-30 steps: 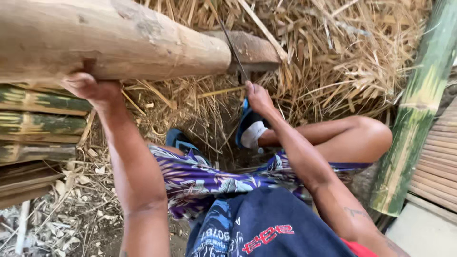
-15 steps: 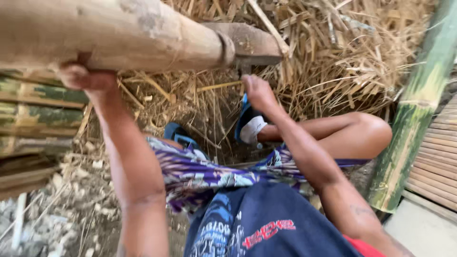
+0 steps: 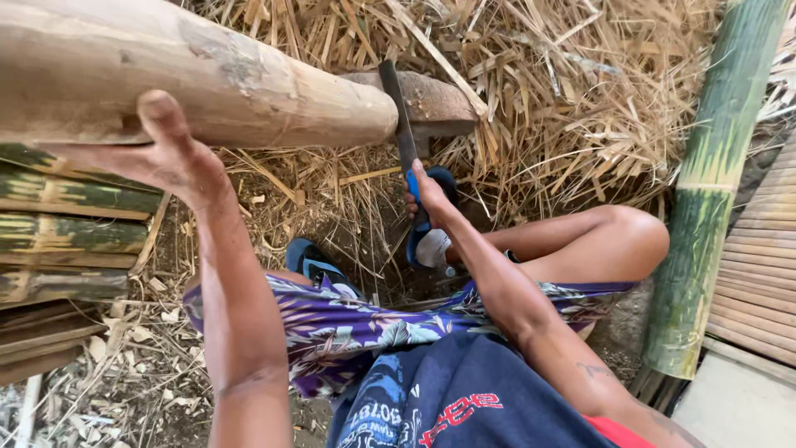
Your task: The person sits cross-legged on the ground and uses a hand saw to cut a large bamboo log that is resting on a wooden support. The person holds the bamboo steady with their left hand while sawing with their right hand, creating a pile of sawdust.
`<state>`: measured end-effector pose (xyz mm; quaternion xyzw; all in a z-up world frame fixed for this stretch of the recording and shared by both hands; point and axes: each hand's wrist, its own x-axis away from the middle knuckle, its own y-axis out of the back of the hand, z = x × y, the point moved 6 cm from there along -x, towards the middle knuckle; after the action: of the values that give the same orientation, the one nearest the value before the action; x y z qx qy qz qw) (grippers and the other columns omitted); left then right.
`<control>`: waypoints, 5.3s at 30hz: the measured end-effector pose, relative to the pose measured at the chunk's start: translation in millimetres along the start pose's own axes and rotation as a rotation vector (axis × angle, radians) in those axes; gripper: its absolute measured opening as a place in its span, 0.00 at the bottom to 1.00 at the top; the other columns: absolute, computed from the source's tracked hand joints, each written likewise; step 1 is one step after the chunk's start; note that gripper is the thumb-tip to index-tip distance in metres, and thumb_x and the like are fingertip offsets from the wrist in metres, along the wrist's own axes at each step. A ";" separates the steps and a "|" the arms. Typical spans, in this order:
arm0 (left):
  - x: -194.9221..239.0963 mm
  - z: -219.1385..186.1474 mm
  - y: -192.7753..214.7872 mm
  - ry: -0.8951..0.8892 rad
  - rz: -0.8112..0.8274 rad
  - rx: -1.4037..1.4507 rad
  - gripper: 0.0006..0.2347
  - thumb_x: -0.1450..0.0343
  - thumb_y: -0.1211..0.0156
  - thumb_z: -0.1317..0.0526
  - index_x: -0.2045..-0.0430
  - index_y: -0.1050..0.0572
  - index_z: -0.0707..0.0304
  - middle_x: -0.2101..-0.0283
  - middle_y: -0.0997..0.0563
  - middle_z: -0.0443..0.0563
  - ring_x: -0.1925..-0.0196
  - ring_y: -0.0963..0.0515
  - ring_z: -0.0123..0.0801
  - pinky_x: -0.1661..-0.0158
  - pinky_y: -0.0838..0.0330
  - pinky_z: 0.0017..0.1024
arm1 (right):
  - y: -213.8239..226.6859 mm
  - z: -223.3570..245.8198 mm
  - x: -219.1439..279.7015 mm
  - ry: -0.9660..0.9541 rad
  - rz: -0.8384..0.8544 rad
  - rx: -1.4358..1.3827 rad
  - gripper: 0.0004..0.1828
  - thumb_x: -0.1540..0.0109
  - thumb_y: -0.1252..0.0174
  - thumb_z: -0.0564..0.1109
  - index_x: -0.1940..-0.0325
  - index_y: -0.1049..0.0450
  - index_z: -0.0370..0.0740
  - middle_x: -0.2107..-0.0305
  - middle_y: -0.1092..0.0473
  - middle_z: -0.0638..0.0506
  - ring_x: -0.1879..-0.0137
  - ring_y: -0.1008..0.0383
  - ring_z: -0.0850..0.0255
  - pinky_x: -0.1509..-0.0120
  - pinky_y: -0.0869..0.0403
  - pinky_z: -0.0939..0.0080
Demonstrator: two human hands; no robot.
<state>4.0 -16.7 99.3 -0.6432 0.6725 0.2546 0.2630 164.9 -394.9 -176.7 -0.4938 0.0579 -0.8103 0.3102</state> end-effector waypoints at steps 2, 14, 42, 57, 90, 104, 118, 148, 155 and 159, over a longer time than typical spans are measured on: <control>0.8 10.7 7.3 0.057 -0.029 -0.027 0.54 0.27 0.33 0.33 0.26 0.74 0.58 0.21 0.70 0.60 0.18 0.61 0.47 0.21 0.57 0.59 | -13.5 11.2 5.1 0.046 -0.002 0.003 0.31 0.34 0.58 0.77 0.63 0.36 0.47 0.82 0.41 0.58 0.82 0.42 0.65 0.77 0.35 0.60; -14.8 -10.7 -3.2 0.051 0.050 0.288 0.53 0.32 0.33 0.35 0.25 0.67 0.62 0.25 0.51 0.66 0.26 0.41 0.52 0.29 0.39 0.58 | -67.6 91.6 101.4 0.682 -0.254 0.926 0.23 0.27 0.54 0.62 0.51 0.35 0.37 0.76 0.28 0.45 0.70 0.24 0.54 0.66 0.28 0.50; -5.0 9.9 -0.2 0.196 -0.116 0.214 0.57 0.32 0.27 0.39 0.23 0.71 0.60 0.20 0.66 0.66 0.18 0.55 0.54 0.24 0.50 0.62 | -40.4 61.0 68.4 0.723 -0.335 1.083 0.23 0.29 0.58 0.57 0.55 0.30 0.34 0.63 0.28 0.30 0.51 0.30 0.29 0.52 0.33 0.34; -16.4 -21.9 -3.6 0.095 -0.108 0.129 0.55 0.32 0.30 0.36 0.25 0.71 0.55 0.21 0.66 0.62 0.21 0.55 0.47 0.21 0.54 0.55 | 5.9 49.3 29.6 0.546 -0.471 1.046 0.29 0.26 0.60 0.61 0.58 0.24 0.35 0.62 0.26 0.30 0.51 0.27 0.32 0.47 0.30 0.39; -23.5 -44.9 3.1 0.255 -0.160 0.293 0.58 0.34 0.23 0.45 0.26 0.75 0.53 0.22 0.60 0.70 0.21 0.41 0.63 0.32 0.31 0.64 | -23.8 -0.2 34.6 0.565 -0.501 0.974 0.24 0.31 0.57 0.61 0.55 0.30 0.37 0.69 0.27 0.31 0.57 0.26 0.31 0.54 0.30 0.36; -21.5 16.4 -10.4 0.335 -0.008 0.524 0.54 0.35 0.28 0.44 0.28 0.73 0.50 0.29 0.45 0.73 0.34 0.31 0.58 0.34 0.31 0.68 | -13.8 26.3 54.5 0.393 -0.467 0.771 0.27 0.32 0.54 0.66 0.53 0.33 0.38 0.76 0.29 0.45 0.72 0.24 0.51 0.66 0.25 0.50; -27.3 9.4 -5.8 0.156 -0.047 0.518 0.47 0.34 0.32 0.40 0.30 0.58 0.59 0.36 0.39 0.70 0.41 0.26 0.56 0.46 0.19 0.63 | -74.7 77.8 91.1 0.715 -0.193 1.060 0.30 0.27 0.64 0.66 0.54 0.34 0.35 0.77 0.31 0.41 0.71 0.27 0.46 0.64 0.30 0.47; -6.7 3.5 1.5 0.337 -0.216 0.119 0.55 0.33 0.39 0.35 0.25 0.73 0.67 0.21 0.72 0.70 0.18 0.57 0.61 0.26 0.45 0.72 | -34.8 32.5 44.6 0.688 -0.514 0.934 0.21 0.27 0.58 0.57 0.54 0.30 0.37 0.64 0.27 0.29 0.53 0.30 0.27 0.53 0.31 0.34; -9.0 30.9 3.3 0.240 -0.159 0.271 0.50 0.30 0.36 0.38 0.24 0.64 0.67 0.25 0.61 0.75 0.26 0.51 0.60 0.29 0.47 0.66 | -1.0 23.2 25.2 0.494 -0.571 0.944 0.24 0.30 0.59 0.59 0.57 0.27 0.37 0.65 0.25 0.34 0.55 0.25 0.35 0.51 0.30 0.39; -5.4 43.6 13.4 0.195 0.024 0.401 0.50 0.30 0.34 0.37 0.25 0.64 0.62 0.24 0.56 0.69 0.28 0.47 0.53 0.29 0.45 0.59 | 12.4 13.9 39.8 0.408 -0.488 0.908 0.28 0.27 0.60 0.61 0.58 0.27 0.35 0.67 0.27 0.35 0.60 0.25 0.42 0.52 0.27 0.47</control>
<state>-8.1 17.6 71.1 -0.5915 0.7396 0.0557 0.3164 169.3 -424.1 -144.3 -0.1423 -0.3545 -0.8815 0.2774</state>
